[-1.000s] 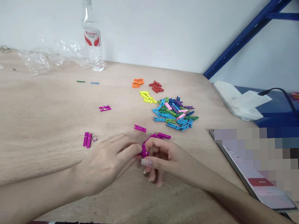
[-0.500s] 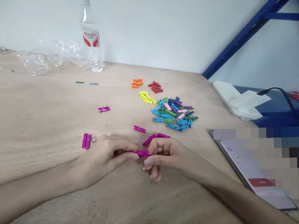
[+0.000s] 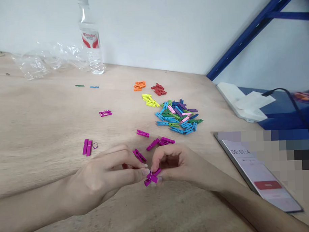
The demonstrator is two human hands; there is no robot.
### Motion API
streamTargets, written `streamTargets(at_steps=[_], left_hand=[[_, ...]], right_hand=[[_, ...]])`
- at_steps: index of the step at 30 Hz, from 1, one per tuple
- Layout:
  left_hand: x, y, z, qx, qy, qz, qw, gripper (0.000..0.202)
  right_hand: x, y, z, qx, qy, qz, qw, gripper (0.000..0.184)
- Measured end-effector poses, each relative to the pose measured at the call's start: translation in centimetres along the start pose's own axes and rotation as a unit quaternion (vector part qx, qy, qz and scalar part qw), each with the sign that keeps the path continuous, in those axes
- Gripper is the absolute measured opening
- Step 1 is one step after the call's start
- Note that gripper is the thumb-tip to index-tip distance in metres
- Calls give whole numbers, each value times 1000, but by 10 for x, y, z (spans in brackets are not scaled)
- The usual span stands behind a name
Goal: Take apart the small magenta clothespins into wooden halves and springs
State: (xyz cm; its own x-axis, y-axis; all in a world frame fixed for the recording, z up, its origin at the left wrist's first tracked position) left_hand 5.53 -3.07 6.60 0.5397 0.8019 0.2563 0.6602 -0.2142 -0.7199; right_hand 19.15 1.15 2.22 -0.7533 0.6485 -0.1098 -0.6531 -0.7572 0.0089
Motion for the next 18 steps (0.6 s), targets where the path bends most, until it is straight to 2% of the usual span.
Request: streamTargets(at_steps=[4, 9, 15, 18], left_hand=[[3, 0, 0, -34, -1, -6, 999, 21], [6, 2, 4, -58, -27, 6, 998, 20], [4, 8, 6, -48, -26, 40, 998, 19], [3, 9, 7, -33, -30, 32, 999, 16]], right_hand=[[-5, 6, 4, 29, 3, 49, 998, 14], [-6, 11, 5, 68, 6, 79, 995, 19], [-2, 13, 1, 38, 16, 67, 997, 17], [-2, 11, -1, 25, 27, 59, 998, 20]])
Point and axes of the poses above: each hand's wrist, its own x-axis towards the middle knuckle, its own y-axis out of the palm, z = x × y, the point moved 7 cm from there along x, towards the middle knuckle, and after that the axes turned 12 degrees about -y, right-handed, at the moved point
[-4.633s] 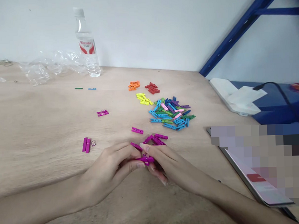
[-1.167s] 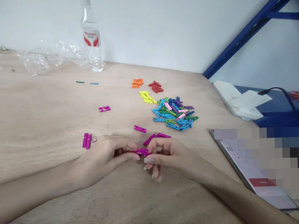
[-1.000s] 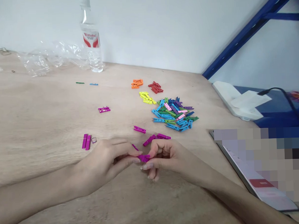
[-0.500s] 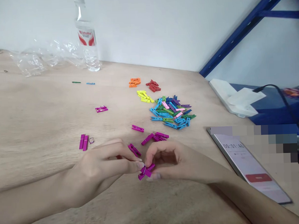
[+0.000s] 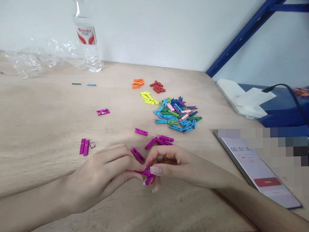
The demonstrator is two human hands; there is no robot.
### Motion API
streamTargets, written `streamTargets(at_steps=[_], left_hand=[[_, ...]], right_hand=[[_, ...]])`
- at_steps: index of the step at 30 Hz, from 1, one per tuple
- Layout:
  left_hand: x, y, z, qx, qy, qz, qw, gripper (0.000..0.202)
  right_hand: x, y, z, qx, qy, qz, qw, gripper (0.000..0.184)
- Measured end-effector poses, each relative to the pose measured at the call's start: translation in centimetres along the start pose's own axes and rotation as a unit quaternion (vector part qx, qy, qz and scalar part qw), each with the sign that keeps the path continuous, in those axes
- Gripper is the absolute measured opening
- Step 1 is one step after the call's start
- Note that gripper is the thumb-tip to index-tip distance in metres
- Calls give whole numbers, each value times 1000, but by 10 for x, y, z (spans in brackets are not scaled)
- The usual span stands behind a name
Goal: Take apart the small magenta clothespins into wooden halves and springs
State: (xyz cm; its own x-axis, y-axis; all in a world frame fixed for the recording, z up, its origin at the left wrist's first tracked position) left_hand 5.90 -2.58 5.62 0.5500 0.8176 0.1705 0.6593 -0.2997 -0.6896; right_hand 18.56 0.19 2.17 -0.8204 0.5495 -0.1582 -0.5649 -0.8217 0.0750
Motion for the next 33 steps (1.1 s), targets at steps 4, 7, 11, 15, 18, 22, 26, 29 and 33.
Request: streamTargets(at_steps=[4, 7, 11, 15, 18, 22, 26, 29, 33], left_hand=[[1, -4, 5, 29, -31, -48, 998, 11], [3, -1, 11, 43, -60, -43, 996, 10], [8, 5, 14, 34, -87, -8, 996, 15], [11, 6, 16, 14, -125, 18, 992, 19], [12, 6, 12, 10, -112, 29, 993, 22], [10, 8, 5, 45, -65, 39, 996, 23], [10, 13, 6, 44, -72, 72, 994, 23], [11, 14, 6, 38, -82, 103, 991, 26], [12, 14, 3, 17, -50, 135, 989, 27]], right_hand=[[0, 0, 3, -58, -6, 17, 998, 22], [0, -2, 3, -90, -3, 0, 996, 16], [2, 0, -3, -32, 0, -20, 999, 17], [4, 4, -9, 53, 9, -8, 999, 19], [3, 4, -10, 97, 28, 5, 995, 20], [-2, 4, -9, 100, 75, 27, 992, 22], [-11, 0, -10, 41, 115, 11, 992, 28], [-14, 0, -10, 2, 116, 5, 993, 33], [-13, 0, -8, -38, 107, 0, 994, 32]])
Point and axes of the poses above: each hand's wrist, its own x-axis towards the middle knuckle, its own y-axis out of the palm, z = x × y, the point moved 7 cm from there along x, towards the middle knuckle, and after that the axes turned 12 degrees about -y, right-handed, at the moved point
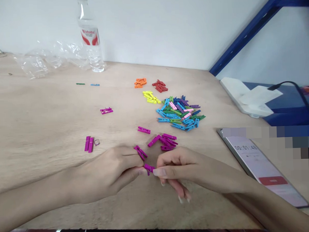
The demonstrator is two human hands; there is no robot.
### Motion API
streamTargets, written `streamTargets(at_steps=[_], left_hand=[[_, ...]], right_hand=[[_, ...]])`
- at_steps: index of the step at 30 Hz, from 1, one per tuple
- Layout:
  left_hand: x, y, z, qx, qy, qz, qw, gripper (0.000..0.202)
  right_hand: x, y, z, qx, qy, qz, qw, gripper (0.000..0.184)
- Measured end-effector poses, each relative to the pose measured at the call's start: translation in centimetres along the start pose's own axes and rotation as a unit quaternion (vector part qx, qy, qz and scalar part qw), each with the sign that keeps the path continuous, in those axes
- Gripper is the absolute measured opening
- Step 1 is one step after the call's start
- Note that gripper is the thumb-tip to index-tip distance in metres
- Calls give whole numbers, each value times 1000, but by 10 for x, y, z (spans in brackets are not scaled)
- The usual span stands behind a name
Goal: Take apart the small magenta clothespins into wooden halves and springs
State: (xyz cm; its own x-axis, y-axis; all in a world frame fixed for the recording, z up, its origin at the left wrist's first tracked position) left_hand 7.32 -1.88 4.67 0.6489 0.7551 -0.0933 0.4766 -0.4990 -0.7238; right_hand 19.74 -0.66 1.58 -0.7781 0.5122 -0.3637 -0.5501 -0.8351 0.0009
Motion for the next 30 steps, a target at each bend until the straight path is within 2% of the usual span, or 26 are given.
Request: streamTargets(at_steps=[4, 7, 12, 15, 17, 21, 30], left_hand=[[2, 0, 5, -17, -21, 4, 1000, 28], [4, 3, 8, -23, -40, 4, 999, 26], [4, 2, 9, -22, -56, -6, 998, 26], [3, 1, 13, -12, -77, -4, 997, 31], [3, 2, 15, -11, -86, -7, 996, 30], [4, 1, 16, -25, -89, -45, 995, 28], [4, -2, 18, -55, -81, -91, 991, 22]], right_hand=[[0, -1, 5, -46, -17, -10, 999, 33], [-2, -2, 13, -131, -43, -26, 990, 34], [-4, -3, 27, -305, -113, -72, 943, 34], [-4, -2, 29, -367, -148, -92, 914, 30], [-2, -2, 27, -359, -151, -98, 916, 30], [0, -2, 20, -278, -126, -123, 945, 36], [3, 0, 10, -200, -123, -149, 961, 36]])
Point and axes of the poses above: each hand's wrist, its own x-axis towards the middle knuckle, its own y-axis out of the palm, z = x × y, the point moved 7 cm from there along x, towards the middle knuckle, and after that the axes turned 12 degrees about -y, right-handed, at the moved point
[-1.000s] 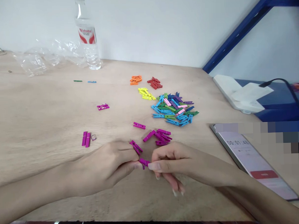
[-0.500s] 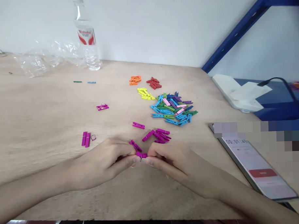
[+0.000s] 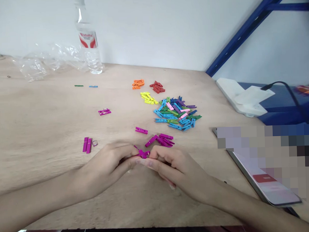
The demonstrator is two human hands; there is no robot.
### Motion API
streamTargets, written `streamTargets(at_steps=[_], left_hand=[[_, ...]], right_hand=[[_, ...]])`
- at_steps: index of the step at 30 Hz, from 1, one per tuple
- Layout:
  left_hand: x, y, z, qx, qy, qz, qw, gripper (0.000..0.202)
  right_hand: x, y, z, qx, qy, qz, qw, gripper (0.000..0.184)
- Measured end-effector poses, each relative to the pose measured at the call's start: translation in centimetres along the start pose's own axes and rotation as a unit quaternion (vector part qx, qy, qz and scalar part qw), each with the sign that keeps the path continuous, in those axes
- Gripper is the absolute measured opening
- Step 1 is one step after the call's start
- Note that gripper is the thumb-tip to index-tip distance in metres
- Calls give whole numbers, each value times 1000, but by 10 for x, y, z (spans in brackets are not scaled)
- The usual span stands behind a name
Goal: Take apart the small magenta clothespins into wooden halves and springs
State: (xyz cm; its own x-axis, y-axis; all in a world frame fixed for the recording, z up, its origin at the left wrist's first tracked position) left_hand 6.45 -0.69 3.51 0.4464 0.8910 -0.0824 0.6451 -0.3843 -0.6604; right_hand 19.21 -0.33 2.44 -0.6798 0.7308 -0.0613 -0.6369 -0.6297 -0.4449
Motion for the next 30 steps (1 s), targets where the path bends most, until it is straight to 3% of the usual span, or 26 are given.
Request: streamTargets(at_steps=[2, 4, 7, 10, 20, 25, 30], left_hand=[[-2, -2, 5, -12, -25, -30, 999, 14], [-5, -6, 9, -5, -51, -76, 996, 18], [-10, -9, 3, 44, -19, -117, 992, 14], [-11, -7, -5, 73, 33, -109, 991, 8], [-6, -11, -5, 82, 47, -128, 987, 18], [-6, -10, -8, 64, 88, -111, 988, 24], [-3, -11, -12, 38, 89, -80, 992, 15]], right_hand=[[1, -1, -1, 17, 6, -6, 1000, 36], [2, -2, -3, 30, 7, -11, 999, 37], [3, -2, -5, 45, 0, -15, 999, 40], [5, -3, -7, 58, -7, -23, 998, 45], [12, -3, -6, 139, 4, -6, 990, 37], [11, 2, -7, 139, -5, 1, 990, 33], [9, 6, -4, 117, 2, 49, 992, 30]])
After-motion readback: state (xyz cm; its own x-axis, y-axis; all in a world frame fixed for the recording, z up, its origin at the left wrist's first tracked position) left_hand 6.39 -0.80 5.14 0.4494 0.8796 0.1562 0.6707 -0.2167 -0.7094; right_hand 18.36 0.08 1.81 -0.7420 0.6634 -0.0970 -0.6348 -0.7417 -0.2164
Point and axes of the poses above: each hand's wrist, its own x-axis towards the middle knuckle, its own y-axis out of the palm, z = x × y, the point moved 7 cm from there along x, towards the middle knuckle, and after that the axes turned 12 degrees about -y, right-handed, at the moved point
